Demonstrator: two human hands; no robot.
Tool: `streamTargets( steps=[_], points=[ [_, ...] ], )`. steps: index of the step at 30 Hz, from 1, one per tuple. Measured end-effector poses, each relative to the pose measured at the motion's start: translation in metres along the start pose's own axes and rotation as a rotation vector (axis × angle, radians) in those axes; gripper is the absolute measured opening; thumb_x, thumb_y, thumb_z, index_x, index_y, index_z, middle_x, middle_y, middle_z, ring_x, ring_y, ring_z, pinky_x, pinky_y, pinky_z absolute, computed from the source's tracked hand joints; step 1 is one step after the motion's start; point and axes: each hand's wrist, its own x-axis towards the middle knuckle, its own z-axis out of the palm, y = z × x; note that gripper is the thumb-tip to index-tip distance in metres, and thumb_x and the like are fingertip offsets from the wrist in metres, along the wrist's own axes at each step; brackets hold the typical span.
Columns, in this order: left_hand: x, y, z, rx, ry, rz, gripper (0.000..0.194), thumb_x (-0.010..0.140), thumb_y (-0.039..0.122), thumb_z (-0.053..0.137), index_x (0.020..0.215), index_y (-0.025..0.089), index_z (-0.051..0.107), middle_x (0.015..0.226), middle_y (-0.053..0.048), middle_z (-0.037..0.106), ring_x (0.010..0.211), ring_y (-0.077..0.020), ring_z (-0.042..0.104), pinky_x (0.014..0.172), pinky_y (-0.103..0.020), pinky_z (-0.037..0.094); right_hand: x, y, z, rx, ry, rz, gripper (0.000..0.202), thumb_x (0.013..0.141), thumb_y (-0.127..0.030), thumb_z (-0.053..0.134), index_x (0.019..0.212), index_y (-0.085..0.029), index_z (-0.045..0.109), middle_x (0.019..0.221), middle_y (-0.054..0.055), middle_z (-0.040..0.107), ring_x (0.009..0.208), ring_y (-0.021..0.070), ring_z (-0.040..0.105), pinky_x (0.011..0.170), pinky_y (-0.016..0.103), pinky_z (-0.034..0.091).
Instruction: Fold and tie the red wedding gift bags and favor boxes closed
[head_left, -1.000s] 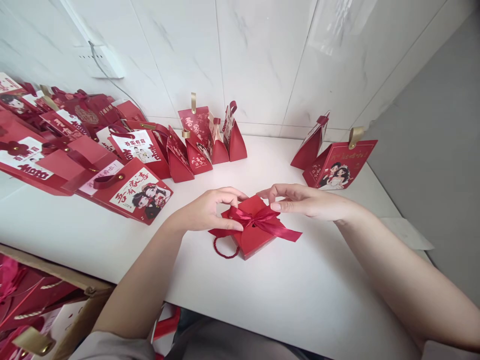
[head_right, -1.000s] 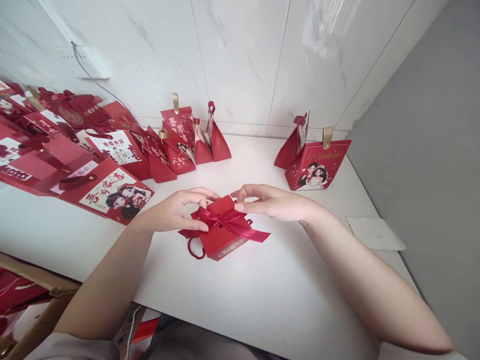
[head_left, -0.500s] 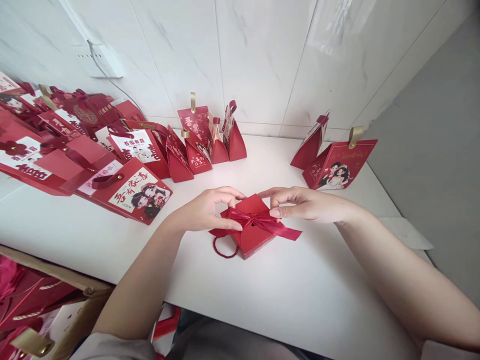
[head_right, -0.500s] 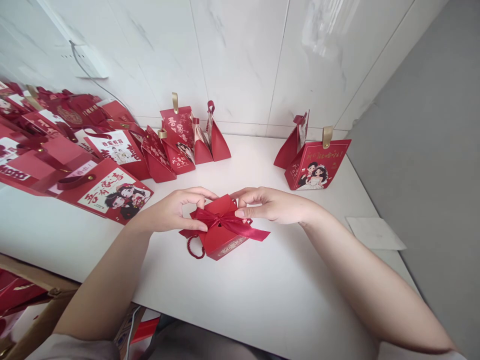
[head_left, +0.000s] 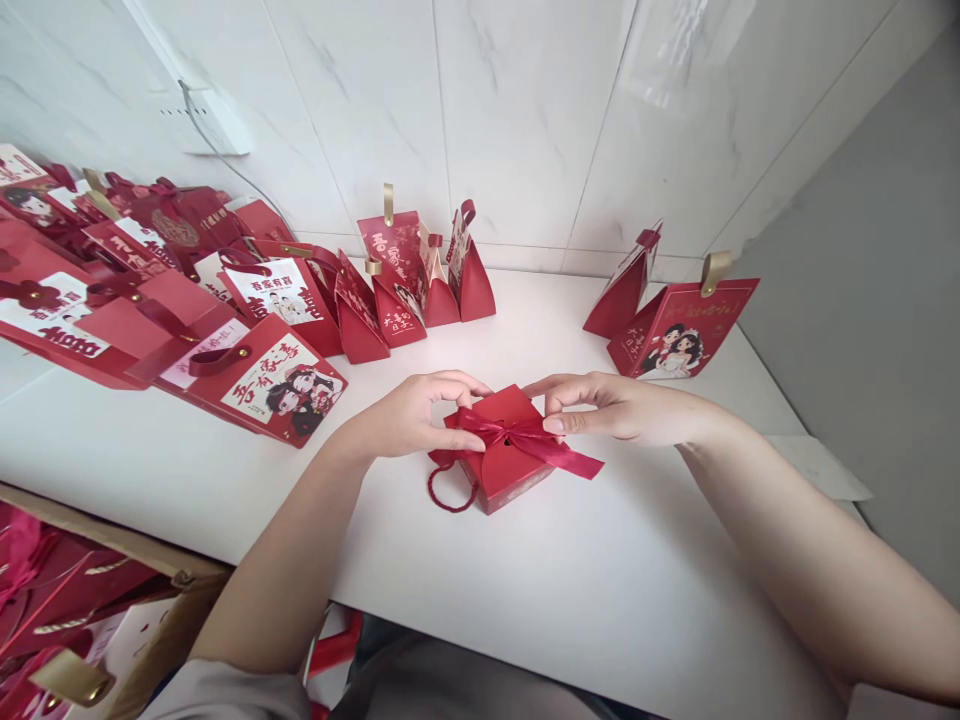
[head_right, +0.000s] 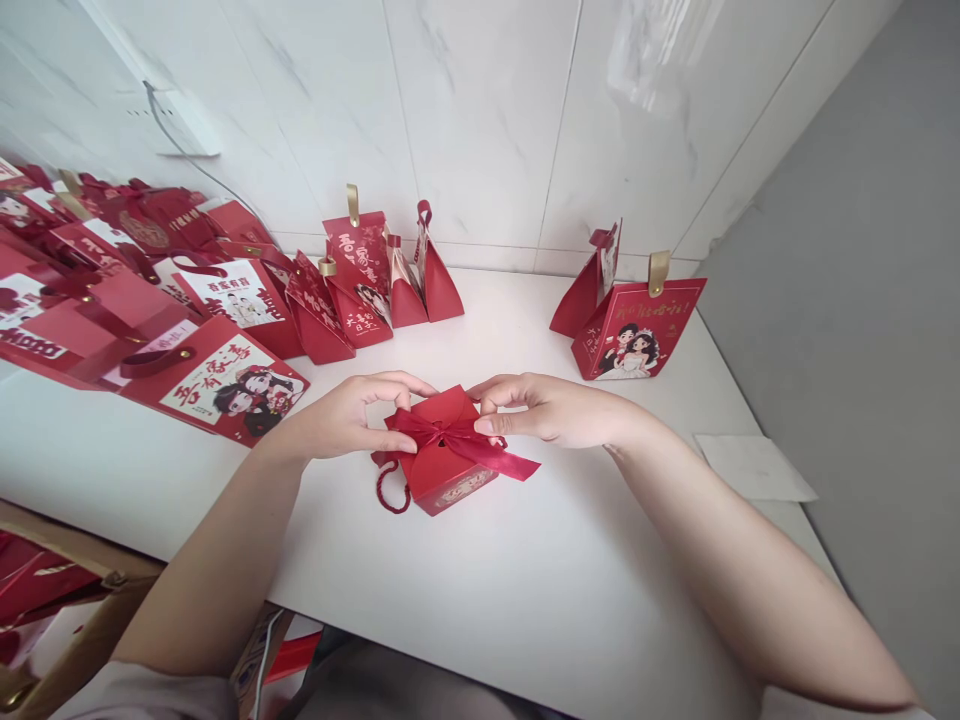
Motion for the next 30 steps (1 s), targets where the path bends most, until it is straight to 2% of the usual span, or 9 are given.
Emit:
streamTargets(
  steps=[3, 5, 9, 12, 15, 18, 24, 27, 30],
  points=[
    [-0.001, 0.001, 0.001, -0.050, 0.124, 0.037, 0.034, 0.078, 0.042, 0.069, 0.102, 0.022, 0.056, 0.133, -0.008, 0.054, 0.120, -0.0243, 0.055, 0.103, -0.043, 0.043, -0.005, 0.001, -0.004, 0.033, 0.026, -0.015, 0.040, 0.086, -0.056, 0.057, 0.107, -0.022, 0.063, 0.123, 0.007, 0.059, 0.112, 0.0249, 0.054, 0.093, 0.037, 0.044],
    [-0.003, 0.002, 0.002, -0.068, 0.188, 0.055, 0.044, 0.081, 0.042, 0.066, 0.119, 0.026, 0.050, 0.138, -0.009, 0.050, 0.122, -0.0238, 0.054, 0.104, -0.043, 0.042, -0.012, 0.002, -0.009, 0.000, 0.057, -0.020, 0.056, 0.083, -0.053, 0.063, 0.132, -0.030, 0.050, 0.139, 0.007, 0.049, 0.125, 0.0271, 0.047, 0.096, 0.038, 0.044],
    [-0.012, 0.006, 0.006, 0.029, 0.033, 0.031, 0.107, 0.064, 0.047, 0.081, 0.149, 0.032, 0.017, 0.152, -0.013, 0.032, 0.140, -0.0310, 0.034, 0.109, -0.046, 0.037, -0.021, 0.010, -0.014, -0.216, 0.074, 0.040, 0.100, 0.071, -0.048, 0.076, 0.151, -0.041, 0.017, 0.155, 0.005, 0.029, 0.139, 0.0317, 0.032, 0.103, 0.042, 0.041],
    [-0.016, 0.010, 0.012, 0.153, -0.015, -0.038, 0.138, 0.052, 0.049, 0.087, 0.152, 0.032, -0.007, 0.157, -0.017, 0.020, 0.140, -0.0387, 0.031, 0.104, -0.049, 0.042, -0.018, 0.016, -0.012, -0.298, 0.012, 0.160, 0.109, 0.068, -0.052, 0.077, 0.153, -0.038, 0.009, 0.150, 0.008, 0.038, 0.134, 0.0336, 0.040, 0.099, 0.041, 0.045],
    [-0.015, 0.009, 0.017, 0.157, 0.042, -0.141, 0.132, 0.062, 0.048, 0.081, 0.150, 0.033, -0.015, 0.147, -0.019, 0.039, 0.109, -0.0339, 0.062, 0.083, -0.044, 0.054, -0.012, 0.016, -0.008, -0.268, -0.067, 0.173, 0.103, 0.068, -0.055, 0.076, 0.152, -0.032, 0.021, 0.137, 0.009, 0.054, 0.121, 0.0329, 0.054, 0.092, 0.037, 0.049],
    [-0.009, 0.003, 0.018, 0.090, 0.104, -0.159, 0.121, 0.071, 0.042, 0.075, 0.150, 0.034, -0.017, 0.136, -0.016, 0.051, 0.080, -0.0238, 0.069, 0.068, -0.038, 0.056, -0.006, 0.010, -0.005, -0.202, -0.037, 0.082, 0.083, 0.073, -0.055, 0.073, 0.144, -0.030, 0.037, 0.133, 0.007, 0.058, 0.114, 0.0296, 0.059, 0.091, 0.034, 0.050],
    [0.011, -0.023, 0.021, 0.311, 0.529, 0.116, 0.115, 0.066, 0.029, 0.079, 0.153, 0.032, 0.002, 0.148, -0.012, 0.036, 0.131, -0.0321, 0.043, 0.103, -0.043, 0.044, 0.001, 0.010, -0.002, -0.118, 0.292, 0.053, 0.051, 0.086, -0.059, 0.056, 0.124, -0.026, 0.051, 0.124, 0.007, 0.062, 0.111, 0.0254, 0.060, 0.087, 0.036, 0.052],
    [0.020, -0.039, 0.024, 0.432, 0.658, 0.209, 0.112, 0.067, 0.024, 0.078, 0.153, 0.031, 0.005, 0.143, -0.012, 0.040, 0.132, -0.0300, 0.040, 0.105, -0.043, 0.042, 0.004, 0.016, -0.003, -0.069, 0.391, 0.143, 0.050, 0.086, -0.060, 0.056, 0.121, -0.025, 0.051, 0.121, 0.009, 0.064, 0.096, 0.0234, 0.066, 0.071, 0.034, 0.055],
    [0.025, -0.051, 0.026, 0.450, 0.714, 0.263, 0.114, 0.067, 0.024, 0.078, 0.153, 0.029, 0.003, 0.141, -0.013, 0.042, 0.130, -0.0287, 0.043, 0.103, -0.042, 0.043, 0.005, 0.019, -0.004, -0.040, 0.347, 0.230, 0.044, 0.086, -0.059, 0.056, 0.110, -0.022, 0.058, 0.108, 0.009, 0.068, 0.081, 0.0208, 0.068, 0.059, 0.029, 0.053]
  ],
)
